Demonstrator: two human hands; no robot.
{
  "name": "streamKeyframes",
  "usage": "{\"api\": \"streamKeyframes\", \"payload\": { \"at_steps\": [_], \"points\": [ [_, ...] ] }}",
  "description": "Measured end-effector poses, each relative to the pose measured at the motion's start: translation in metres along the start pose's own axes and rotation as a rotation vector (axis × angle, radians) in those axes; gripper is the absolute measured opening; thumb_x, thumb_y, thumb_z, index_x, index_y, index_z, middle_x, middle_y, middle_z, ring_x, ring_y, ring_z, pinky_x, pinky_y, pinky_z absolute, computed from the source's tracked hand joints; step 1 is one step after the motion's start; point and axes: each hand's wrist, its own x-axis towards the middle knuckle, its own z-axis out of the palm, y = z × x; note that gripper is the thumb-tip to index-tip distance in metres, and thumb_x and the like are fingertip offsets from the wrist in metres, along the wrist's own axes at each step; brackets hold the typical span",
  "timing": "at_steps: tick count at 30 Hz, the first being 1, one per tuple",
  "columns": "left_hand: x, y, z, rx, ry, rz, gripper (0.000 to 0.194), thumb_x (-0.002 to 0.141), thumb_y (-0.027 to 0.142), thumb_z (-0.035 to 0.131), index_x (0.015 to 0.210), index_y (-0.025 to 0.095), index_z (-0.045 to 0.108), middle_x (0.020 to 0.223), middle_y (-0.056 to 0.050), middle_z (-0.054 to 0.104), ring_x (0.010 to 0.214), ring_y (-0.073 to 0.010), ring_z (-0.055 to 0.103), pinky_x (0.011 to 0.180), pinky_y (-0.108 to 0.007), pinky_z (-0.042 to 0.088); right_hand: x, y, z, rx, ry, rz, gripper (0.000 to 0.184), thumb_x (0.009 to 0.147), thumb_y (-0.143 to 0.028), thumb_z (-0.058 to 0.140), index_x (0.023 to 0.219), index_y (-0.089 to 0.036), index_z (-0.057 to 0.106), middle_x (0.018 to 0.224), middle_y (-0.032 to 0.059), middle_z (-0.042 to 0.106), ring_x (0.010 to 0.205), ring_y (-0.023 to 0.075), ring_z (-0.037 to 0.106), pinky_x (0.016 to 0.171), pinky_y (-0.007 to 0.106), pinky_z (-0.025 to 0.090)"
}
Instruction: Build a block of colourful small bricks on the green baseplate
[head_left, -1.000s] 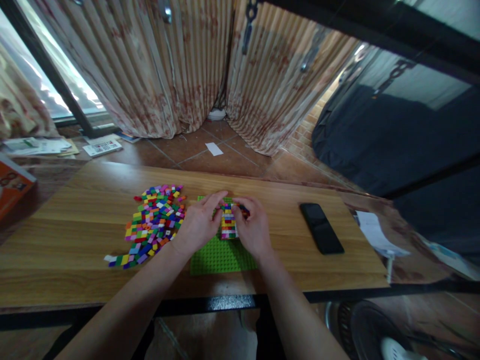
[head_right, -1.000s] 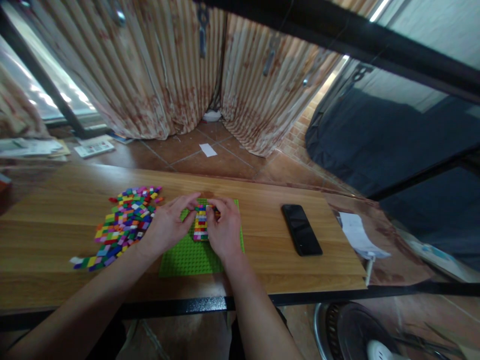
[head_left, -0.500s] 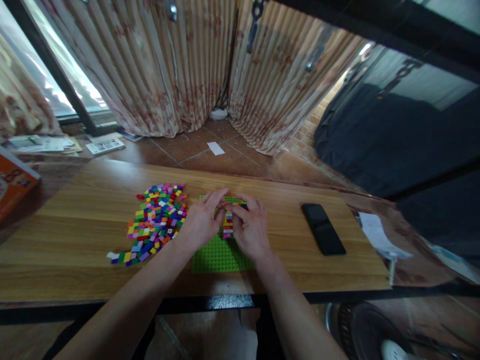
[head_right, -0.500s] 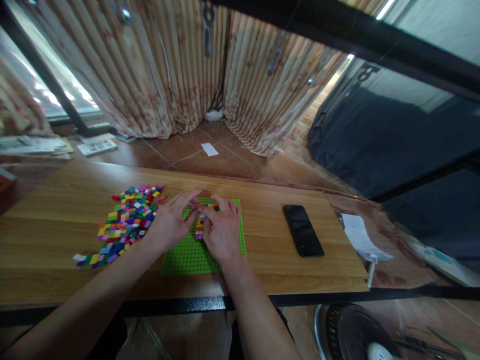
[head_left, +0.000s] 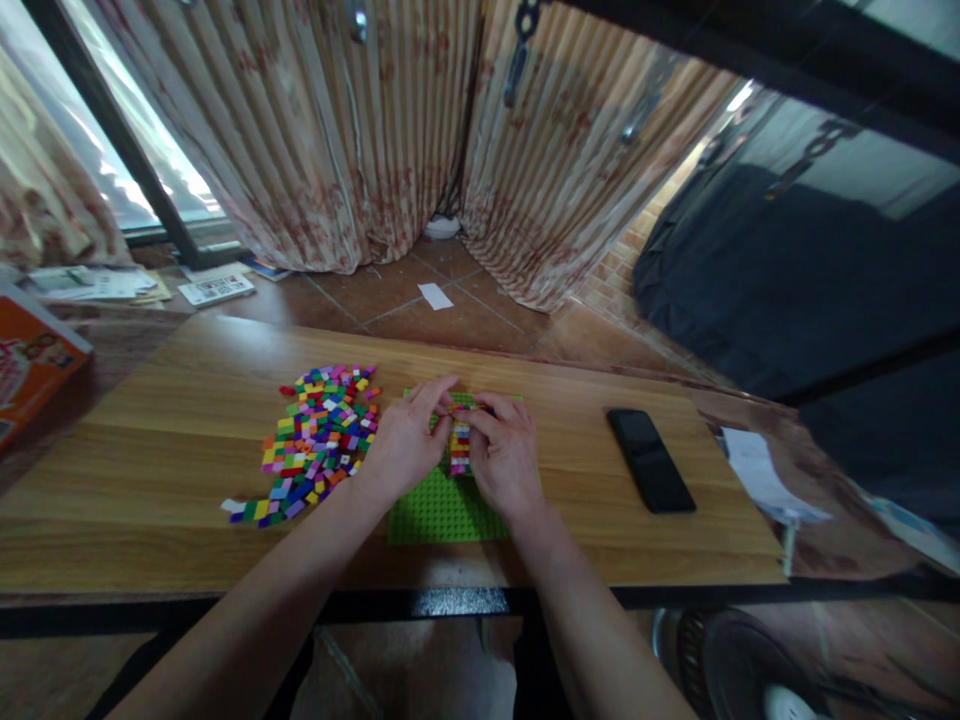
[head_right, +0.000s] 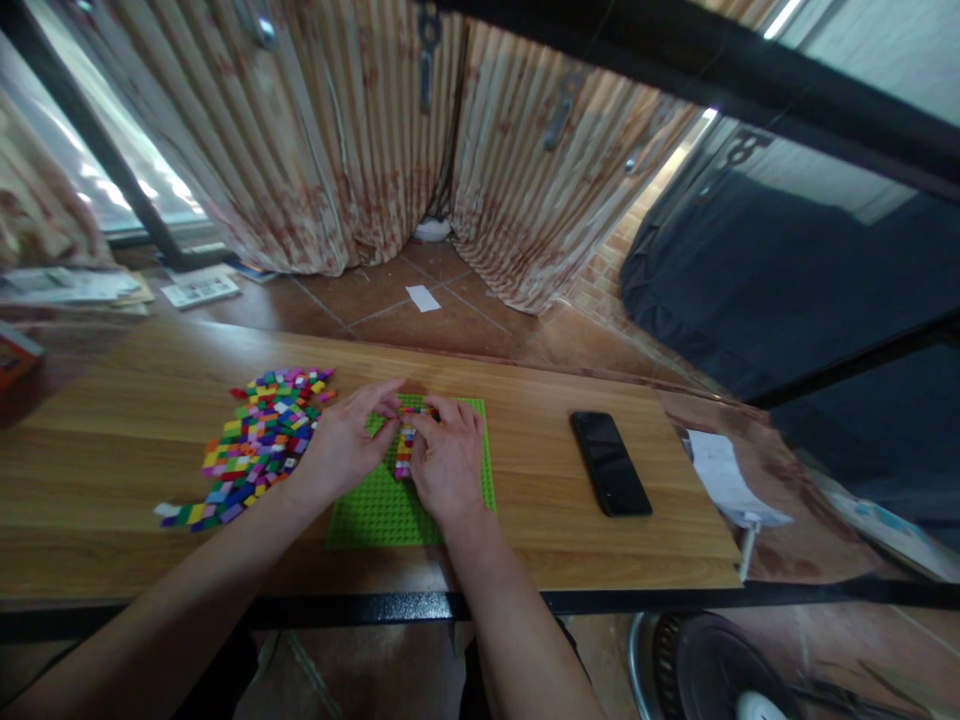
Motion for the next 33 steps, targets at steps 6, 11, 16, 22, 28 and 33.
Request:
{"api": "streamKeyframes", "payload": {
  "at_steps": [6, 11, 16, 22, 28, 33],
  "points": [
    [-0.001, -0.001, 0.002, -0.014, 0.012, -0.007, 0.047, 0.08, 0.006, 0.054, 0.126, 0.017, 0.053, 0.099, -0.004, 0.07, 0.088, -0.0169, 0.069, 0.085, -0.035, 0.056, 0.001, 0.001, 0.002, 0.024, -0.001, -0.012, 0.036, 0.087, -0.008, 0.05, 0.096, -0.03, 0.077, 0.108, 0.0061, 0.068, 0.104, 0.0242, 0.055, 0.094, 0.044, 0.042],
    [0.0, -0.001, -0.002, -0.023, 0.007, -0.024, 0.044, 0.082, 0.009, 0.053, 0.125, 0.016, 0.055, 0.098, -0.005, 0.071, 0.088, -0.0172, 0.069, 0.085, -0.035, 0.056, 0.0, 0.001, 0.003, 0.067, 0.012, 0.0, 0.035, 0.089, -0.008, 0.049, 0.094, -0.029, 0.078, 0.107, 0.0067, 0.07, 0.102, 0.0241, 0.056, 0.093, 0.045, 0.044],
    [0.007, -0.016, -0.038, -0.026, -0.036, -0.101, 0.037, 0.082, 0.016, 0.053, 0.117, 0.017, 0.062, 0.095, -0.005, 0.073, 0.083, -0.0177, 0.069, 0.083, -0.035, 0.057, -0.001, 0.001, 0.0, 0.189, 0.085, 0.03, 0.032, 0.091, -0.012, 0.05, 0.097, -0.028, 0.077, 0.109, 0.0062, 0.07, 0.103, 0.0222, 0.059, 0.094, 0.042, 0.048],
    [0.003, -0.049, -0.091, 0.135, -0.281, -0.039, 0.022, 0.079, 0.026, 0.059, 0.095, 0.022, 0.073, 0.101, -0.005, 0.075, 0.104, -0.025, 0.066, 0.1, -0.045, 0.048, 0.002, 0.003, -0.006, 0.32, 0.168, 0.106, 0.025, 0.09, -0.017, 0.052, 0.099, -0.024, 0.074, 0.105, 0.0066, 0.071, 0.1, 0.0209, 0.063, 0.092, 0.04, 0.05],
    [-0.005, -0.058, -0.092, 0.184, -0.439, 0.002, 0.018, 0.075, 0.022, 0.061, 0.086, 0.026, 0.075, 0.096, -0.002, 0.074, 0.096, -0.0221, 0.067, 0.094, -0.039, 0.05, 0.002, 0.004, -0.005, 0.293, 0.151, 0.105, 0.023, 0.089, -0.017, 0.053, 0.095, -0.024, 0.074, 0.103, 0.007, 0.071, 0.099, 0.0216, 0.064, 0.092, 0.042, 0.05],
    [-0.004, -0.044, -0.084, 0.288, -0.443, -0.036, 0.013, 0.072, 0.021, 0.063, 0.076, 0.026, 0.074, 0.087, -0.003, 0.073, 0.091, -0.0238, 0.067, 0.085, -0.038, 0.051, 0.001, 0.004, -0.006, 0.286, 0.152, 0.116, 0.023, 0.089, -0.016, 0.053, 0.093, -0.023, 0.074, 0.103, 0.0079, 0.071, 0.099, 0.0216, 0.064, 0.092, 0.043, 0.051]
  ]
}}
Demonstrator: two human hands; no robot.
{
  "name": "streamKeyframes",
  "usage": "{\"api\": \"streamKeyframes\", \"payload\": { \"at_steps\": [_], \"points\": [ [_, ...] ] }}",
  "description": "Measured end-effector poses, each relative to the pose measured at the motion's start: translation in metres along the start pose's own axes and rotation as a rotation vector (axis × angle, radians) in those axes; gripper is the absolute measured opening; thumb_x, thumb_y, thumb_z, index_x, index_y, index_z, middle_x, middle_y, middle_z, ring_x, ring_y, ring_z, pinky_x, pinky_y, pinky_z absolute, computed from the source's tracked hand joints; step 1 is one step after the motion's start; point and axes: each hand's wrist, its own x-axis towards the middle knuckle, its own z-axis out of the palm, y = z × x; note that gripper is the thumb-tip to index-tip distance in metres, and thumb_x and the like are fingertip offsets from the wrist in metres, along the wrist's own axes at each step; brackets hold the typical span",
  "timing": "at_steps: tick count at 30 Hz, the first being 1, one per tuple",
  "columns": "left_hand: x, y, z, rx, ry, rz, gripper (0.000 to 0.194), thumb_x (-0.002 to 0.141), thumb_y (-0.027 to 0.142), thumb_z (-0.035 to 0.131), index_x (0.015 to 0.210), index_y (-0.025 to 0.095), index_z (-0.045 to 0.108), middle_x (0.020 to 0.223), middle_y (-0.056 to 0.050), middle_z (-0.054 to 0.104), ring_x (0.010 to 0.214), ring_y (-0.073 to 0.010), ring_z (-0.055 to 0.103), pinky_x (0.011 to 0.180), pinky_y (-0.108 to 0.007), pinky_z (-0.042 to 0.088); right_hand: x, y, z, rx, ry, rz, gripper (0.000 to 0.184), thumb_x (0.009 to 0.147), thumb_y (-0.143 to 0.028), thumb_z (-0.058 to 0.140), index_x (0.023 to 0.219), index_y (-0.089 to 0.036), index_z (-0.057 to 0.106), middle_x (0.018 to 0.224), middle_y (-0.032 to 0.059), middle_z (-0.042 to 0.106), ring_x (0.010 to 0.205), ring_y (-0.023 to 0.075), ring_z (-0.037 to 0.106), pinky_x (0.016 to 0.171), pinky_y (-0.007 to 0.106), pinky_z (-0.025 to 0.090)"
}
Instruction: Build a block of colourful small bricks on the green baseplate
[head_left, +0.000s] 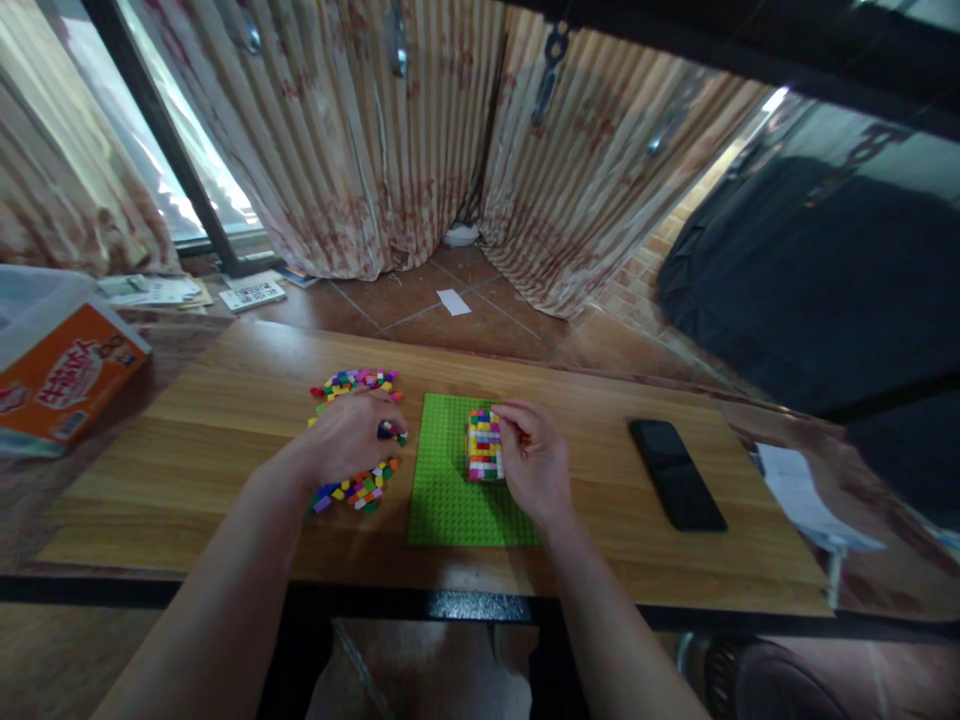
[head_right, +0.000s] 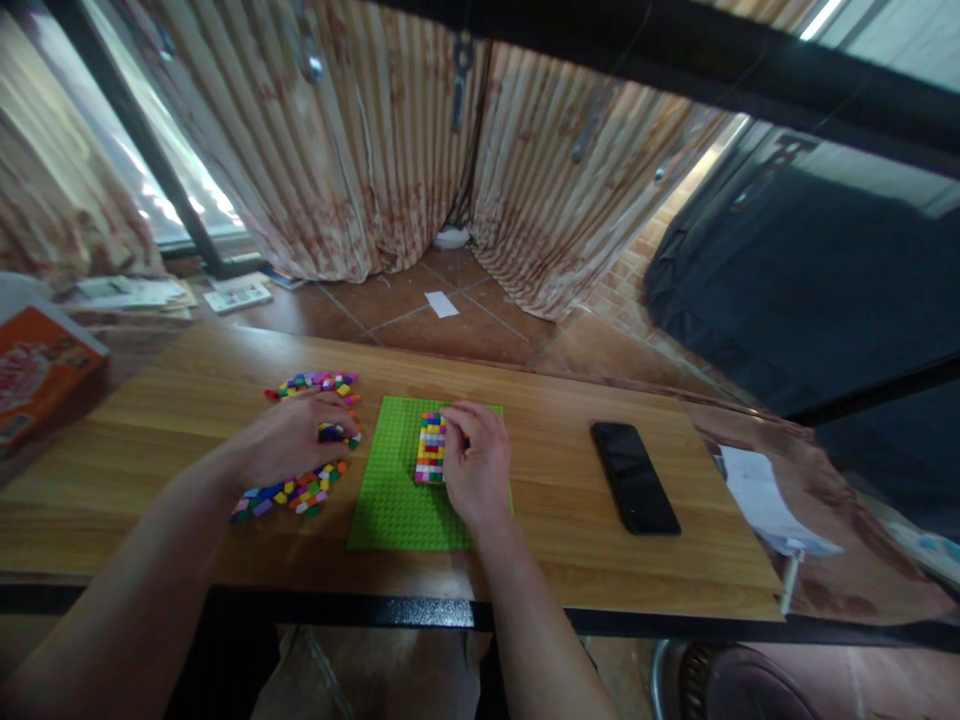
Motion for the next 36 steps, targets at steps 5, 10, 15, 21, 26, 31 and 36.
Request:
{"api": "streamKeyframes", "payload": {
  "at_steps": [5, 10, 15, 21, 26, 31, 36],
  "points": [
    [0.003, 0.005, 0.004, 0.098, 0.013, -0.021, 0.013, 0.072, 0.019, 0.062, 0.076, 0.025, 0.072, 0.083, -0.003, 0.073, 0.084, -0.024, 0.065, 0.08, -0.037, 0.05, 0.0, 0.002, 0.0, -0.006, -0.006, -0.008, 0.022, 0.089, -0.016, 0.053, 0.093, -0.022, 0.074, 0.103, 0.0081, 0.071, 0.099, 0.0217, 0.063, 0.092, 0.043, 0.051],
    [0.006, 0.006, 0.007, 0.074, 0.027, 0.035, 0.014, 0.077, 0.02, 0.06, 0.081, 0.025, 0.073, 0.082, -0.003, 0.072, 0.084, -0.0236, 0.064, 0.085, -0.038, 0.048, 0.001, 0.001, 0.0, -0.013, -0.015, -0.007, 0.023, 0.088, -0.015, 0.053, 0.092, -0.023, 0.074, 0.102, 0.007, 0.071, 0.099, 0.0213, 0.064, 0.092, 0.043, 0.051],
    [0.007, 0.006, 0.009, 0.096, 0.052, 0.045, 0.009, 0.08, 0.023, 0.062, 0.078, 0.023, 0.071, 0.08, -0.003, 0.068, 0.084, -0.0233, 0.062, 0.086, -0.039, 0.047, 0.001, 0.0, 0.0, -0.021, -0.013, -0.012, 0.022, 0.089, -0.016, 0.053, 0.092, -0.024, 0.074, 0.102, 0.0065, 0.071, 0.099, 0.0214, 0.063, 0.091, 0.042, 0.05],
    [0.011, 0.013, 0.009, -0.129, 0.158, -0.02, 0.007, 0.083, 0.027, 0.061, 0.084, 0.02, 0.062, 0.083, -0.003, 0.066, 0.082, -0.0209, 0.063, 0.078, -0.036, 0.05, 0.0, -0.004, 0.001, -0.069, -0.004, -0.042, 0.02, 0.09, -0.018, 0.054, 0.097, -0.023, 0.073, 0.104, 0.0066, 0.071, 0.1, 0.022, 0.062, 0.091, 0.042, 0.048],
    [0.015, 0.03, 0.021, -0.547, 0.227, -0.095, 0.01, 0.081, 0.025, 0.064, 0.082, 0.02, 0.055, 0.072, 0.003, 0.063, 0.066, -0.0145, 0.063, 0.064, -0.028, 0.05, -0.001, -0.011, 0.001, -0.119, -0.037, -0.093, 0.02, 0.09, -0.019, 0.056, 0.099, -0.026, 0.072, 0.108, 0.0048, 0.072, 0.102, 0.0219, 0.062, 0.094, 0.043, 0.044],
    [0.02, 0.045, 0.036, -0.818, 0.245, -0.041, 0.008, 0.084, 0.026, 0.063, 0.085, 0.019, 0.059, 0.077, 0.0, 0.067, 0.075, -0.0155, 0.067, 0.069, -0.028, 0.053, -0.002, -0.016, 0.002, -0.114, -0.083, -0.111, 0.016, 0.089, -0.022, 0.06, 0.101, -0.026, 0.071, 0.105, 0.0033, 0.073, 0.102, 0.0215, 0.062, 0.095, 0.042, 0.042],
    [0.021, 0.052, 0.043, -0.831, 0.275, 0.018, 0.009, 0.086, 0.026, 0.063, 0.09, 0.018, 0.063, 0.082, -0.002, 0.07, 0.079, -0.0168, 0.069, 0.076, -0.03, 0.055, -0.002, -0.017, 0.003, -0.125, -0.118, -0.14, 0.016, 0.089, -0.023, 0.062, 0.103, -0.025, 0.07, 0.104, 0.0036, 0.074, 0.099, 0.0208, 0.063, 0.094, 0.041, 0.041]
  ]
}}
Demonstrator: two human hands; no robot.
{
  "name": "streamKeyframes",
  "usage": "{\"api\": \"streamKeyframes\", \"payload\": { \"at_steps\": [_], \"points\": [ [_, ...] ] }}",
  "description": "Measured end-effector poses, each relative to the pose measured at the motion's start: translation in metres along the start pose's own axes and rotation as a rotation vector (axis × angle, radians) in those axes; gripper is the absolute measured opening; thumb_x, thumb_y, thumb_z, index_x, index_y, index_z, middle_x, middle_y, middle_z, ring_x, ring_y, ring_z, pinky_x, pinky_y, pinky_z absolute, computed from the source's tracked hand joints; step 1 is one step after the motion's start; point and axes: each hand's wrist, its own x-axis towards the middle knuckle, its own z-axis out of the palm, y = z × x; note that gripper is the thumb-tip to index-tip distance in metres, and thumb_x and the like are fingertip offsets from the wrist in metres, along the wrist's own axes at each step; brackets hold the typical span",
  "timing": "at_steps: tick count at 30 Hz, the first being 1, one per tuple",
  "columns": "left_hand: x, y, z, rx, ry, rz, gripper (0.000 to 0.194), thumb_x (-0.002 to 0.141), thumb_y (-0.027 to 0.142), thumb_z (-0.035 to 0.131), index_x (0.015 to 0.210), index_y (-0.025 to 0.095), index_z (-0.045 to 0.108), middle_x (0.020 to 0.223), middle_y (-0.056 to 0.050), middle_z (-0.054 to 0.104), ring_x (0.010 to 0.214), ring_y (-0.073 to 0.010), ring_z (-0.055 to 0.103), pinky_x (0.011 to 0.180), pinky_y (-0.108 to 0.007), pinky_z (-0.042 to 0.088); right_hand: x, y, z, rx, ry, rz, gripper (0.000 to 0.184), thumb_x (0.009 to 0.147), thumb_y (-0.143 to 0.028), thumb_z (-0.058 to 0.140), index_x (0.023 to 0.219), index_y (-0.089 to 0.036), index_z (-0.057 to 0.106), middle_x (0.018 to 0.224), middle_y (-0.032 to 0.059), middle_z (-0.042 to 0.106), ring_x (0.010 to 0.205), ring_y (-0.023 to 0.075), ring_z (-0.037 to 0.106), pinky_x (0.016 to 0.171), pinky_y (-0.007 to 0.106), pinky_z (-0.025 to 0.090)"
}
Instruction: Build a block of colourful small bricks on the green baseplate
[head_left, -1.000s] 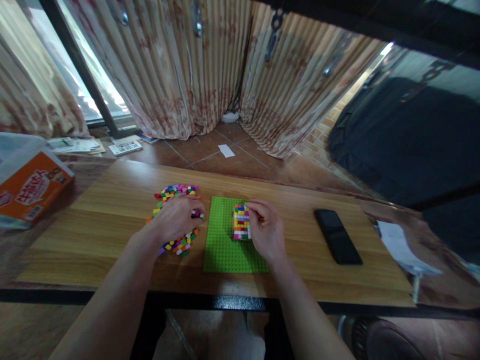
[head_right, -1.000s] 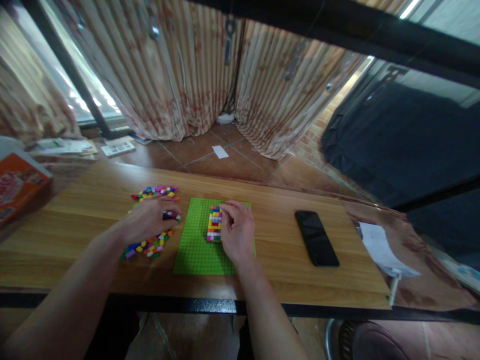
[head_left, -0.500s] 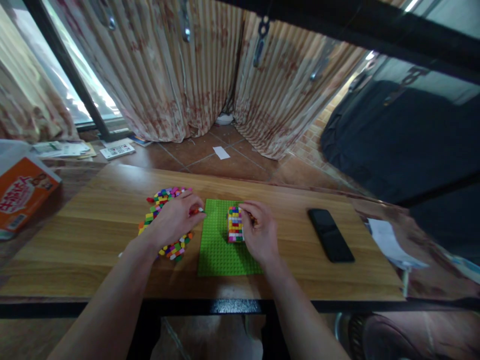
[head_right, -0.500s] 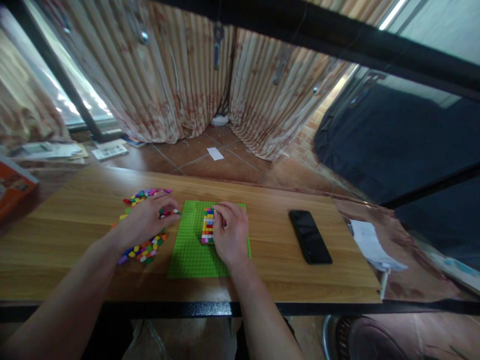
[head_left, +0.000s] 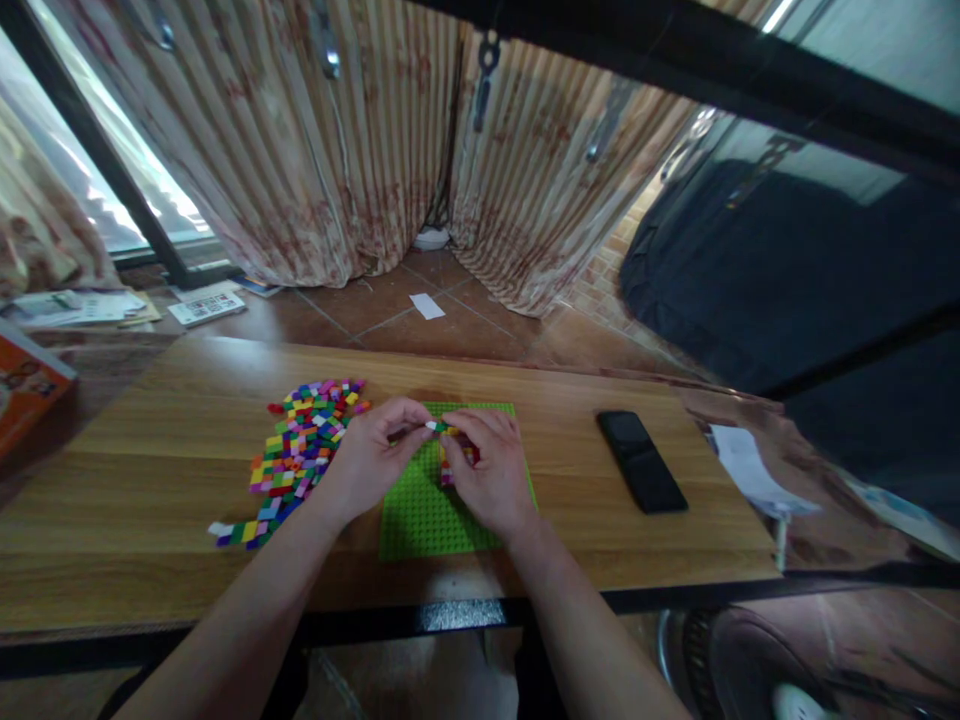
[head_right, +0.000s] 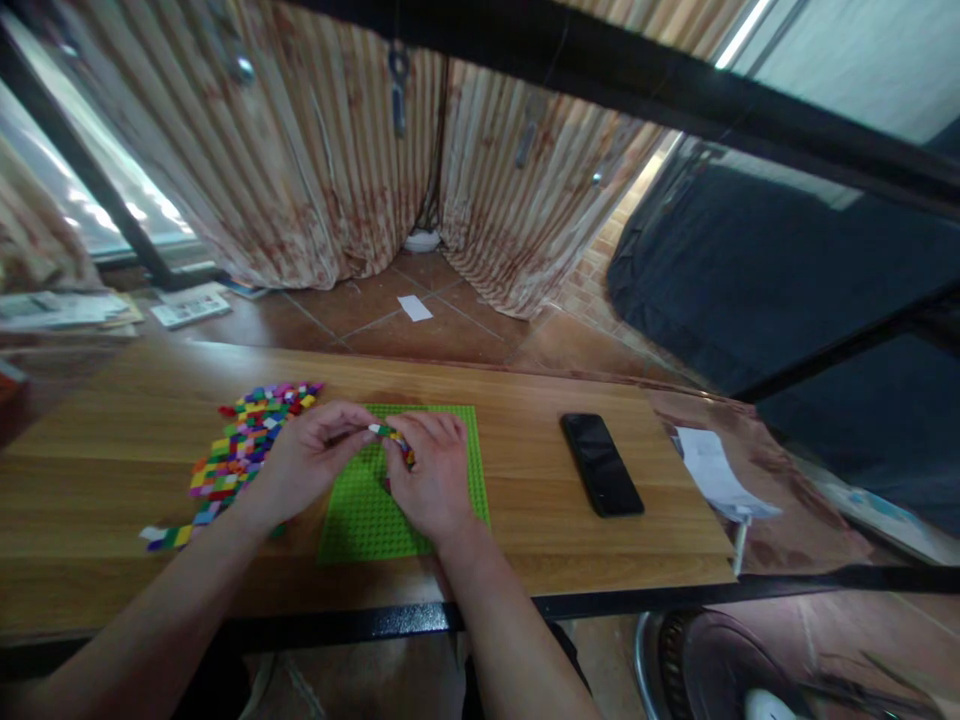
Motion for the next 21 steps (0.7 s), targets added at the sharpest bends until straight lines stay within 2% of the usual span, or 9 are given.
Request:
{"api": "streamKeyframes", "payload": {
  "at_steps": [11, 16, 21],
  "points": [
    [-0.006, 0.008, 0.016, 0.22, 0.184, 0.164, 0.007, 0.085, 0.018, 0.062, 0.088, 0.019, 0.069, 0.082, 0.001, 0.073, 0.075, -0.0126, 0.07, 0.074, -0.022, 0.055, -0.001, -0.002, 0.004, 0.037, 0.055, 0.007, 0.017, 0.087, -0.013, 0.06, 0.096, -0.023, 0.071, 0.091, 0.003, 0.075, 0.089, 0.0193, 0.065, 0.09, 0.038, 0.044],
    [-0.008, 0.012, 0.021, 0.262, 0.248, 0.138, 0.006, 0.083, 0.018, 0.062, 0.083, 0.018, 0.068, 0.079, 0.0, 0.073, 0.07, -0.0122, 0.068, 0.072, -0.023, 0.055, 0.0, -0.004, 0.005, 0.034, 0.082, 0.047, 0.015, 0.087, -0.016, 0.061, 0.092, -0.024, 0.072, 0.086, 0.0024, 0.075, 0.084, 0.0195, 0.066, 0.086, 0.038, 0.046],
    [-0.006, 0.006, 0.016, 0.256, 0.262, 0.053, 0.01, 0.085, 0.023, 0.059, 0.088, 0.018, 0.067, 0.084, -0.002, 0.074, 0.075, -0.0153, 0.069, 0.075, -0.027, 0.056, 0.001, 0.001, -0.001, 0.051, 0.17, 0.098, 0.015, 0.086, -0.019, 0.062, 0.095, -0.022, 0.073, 0.089, 0.0041, 0.075, 0.087, 0.021, 0.066, 0.086, 0.038, 0.048]
  ]
}}
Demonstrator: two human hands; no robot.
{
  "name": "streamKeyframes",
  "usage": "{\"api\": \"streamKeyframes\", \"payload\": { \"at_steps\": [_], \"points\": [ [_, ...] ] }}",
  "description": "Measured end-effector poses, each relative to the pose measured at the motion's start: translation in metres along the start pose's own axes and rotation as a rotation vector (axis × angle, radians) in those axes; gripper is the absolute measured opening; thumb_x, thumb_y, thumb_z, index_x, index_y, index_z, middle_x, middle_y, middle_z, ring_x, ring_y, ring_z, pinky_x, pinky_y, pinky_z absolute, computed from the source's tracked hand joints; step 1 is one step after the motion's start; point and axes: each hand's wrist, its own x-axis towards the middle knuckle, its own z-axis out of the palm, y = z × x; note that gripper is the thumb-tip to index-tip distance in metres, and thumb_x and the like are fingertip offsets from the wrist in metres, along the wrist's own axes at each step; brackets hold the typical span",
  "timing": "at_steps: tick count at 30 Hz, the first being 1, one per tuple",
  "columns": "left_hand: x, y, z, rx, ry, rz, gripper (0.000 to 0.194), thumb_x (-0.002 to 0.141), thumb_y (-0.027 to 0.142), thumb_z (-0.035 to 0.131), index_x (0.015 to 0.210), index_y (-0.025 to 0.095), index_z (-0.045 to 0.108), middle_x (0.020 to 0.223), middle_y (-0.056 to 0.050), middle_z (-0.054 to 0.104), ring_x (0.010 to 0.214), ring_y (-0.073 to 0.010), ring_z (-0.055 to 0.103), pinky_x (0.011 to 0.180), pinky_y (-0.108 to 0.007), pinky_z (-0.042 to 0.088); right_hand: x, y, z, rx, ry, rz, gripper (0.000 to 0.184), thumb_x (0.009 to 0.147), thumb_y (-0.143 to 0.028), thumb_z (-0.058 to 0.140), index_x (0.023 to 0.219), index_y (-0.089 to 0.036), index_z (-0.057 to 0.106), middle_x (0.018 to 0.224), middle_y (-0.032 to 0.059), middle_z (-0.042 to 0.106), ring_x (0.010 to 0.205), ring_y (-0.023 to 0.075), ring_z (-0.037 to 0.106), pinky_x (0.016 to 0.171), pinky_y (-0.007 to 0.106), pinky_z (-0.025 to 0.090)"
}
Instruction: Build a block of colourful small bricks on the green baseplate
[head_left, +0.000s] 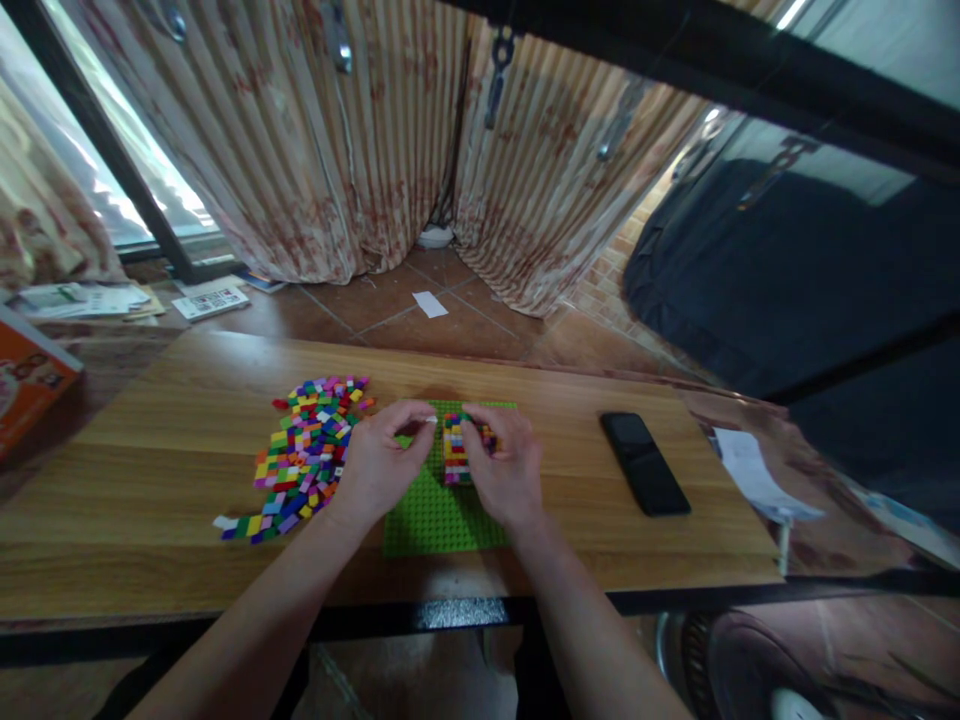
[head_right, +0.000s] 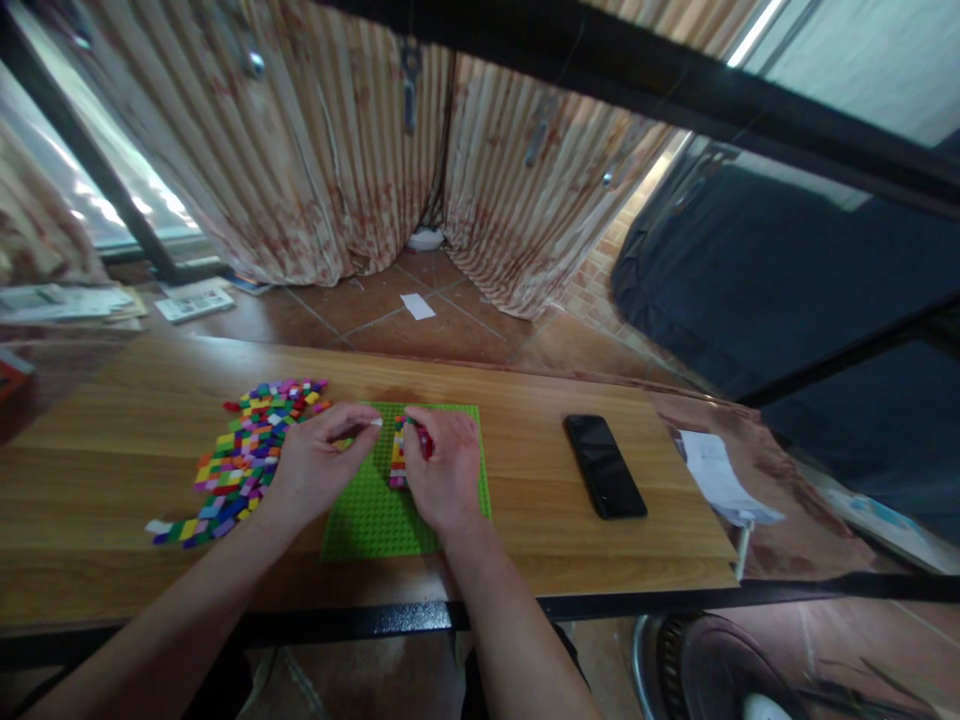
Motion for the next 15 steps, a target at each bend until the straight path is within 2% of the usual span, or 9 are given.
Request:
{"api": "streamKeyframes", "payload": {
  "at_steps": [5, 10, 15],
  "points": [
    [0.0025, -0.0067, -0.0017, 0.021, -0.072, -0.021, 0.015, 0.087, 0.025, 0.057, 0.096, 0.018, 0.066, 0.09, -0.004, 0.074, 0.081, -0.0175, 0.07, 0.078, -0.03, 0.055, 0.0, 0.0073, -0.0038, 0.025, -0.003, 0.022, 0.021, 0.089, -0.02, 0.058, 0.104, -0.023, 0.071, 0.097, 0.005, 0.075, 0.091, 0.021, 0.067, 0.087, 0.039, 0.049],
    [0.0017, -0.0041, -0.0002, 0.065, -0.141, 0.022, 0.01, 0.087, 0.023, 0.057, 0.088, 0.018, 0.066, 0.084, -0.002, 0.073, 0.077, -0.0163, 0.069, 0.075, -0.029, 0.053, -0.0007, 0.008, -0.0024, -0.002, -0.032, 0.025, 0.017, 0.089, -0.022, 0.059, 0.099, -0.023, 0.072, 0.095, 0.0048, 0.076, 0.091, 0.0219, 0.068, 0.088, 0.041, 0.049],
    [0.0018, -0.004, 0.0, 0.064, -0.144, 0.09, 0.011, 0.088, 0.022, 0.058, 0.086, 0.019, 0.069, 0.083, -0.002, 0.073, 0.078, -0.0163, 0.068, 0.074, -0.028, 0.052, -0.0009, 0.0069, -0.002, -0.015, -0.03, 0.036, 0.016, 0.089, -0.021, 0.059, 0.098, -0.023, 0.072, 0.093, 0.0046, 0.076, 0.09, 0.022, 0.067, 0.087, 0.041, 0.049]
  ]
}}
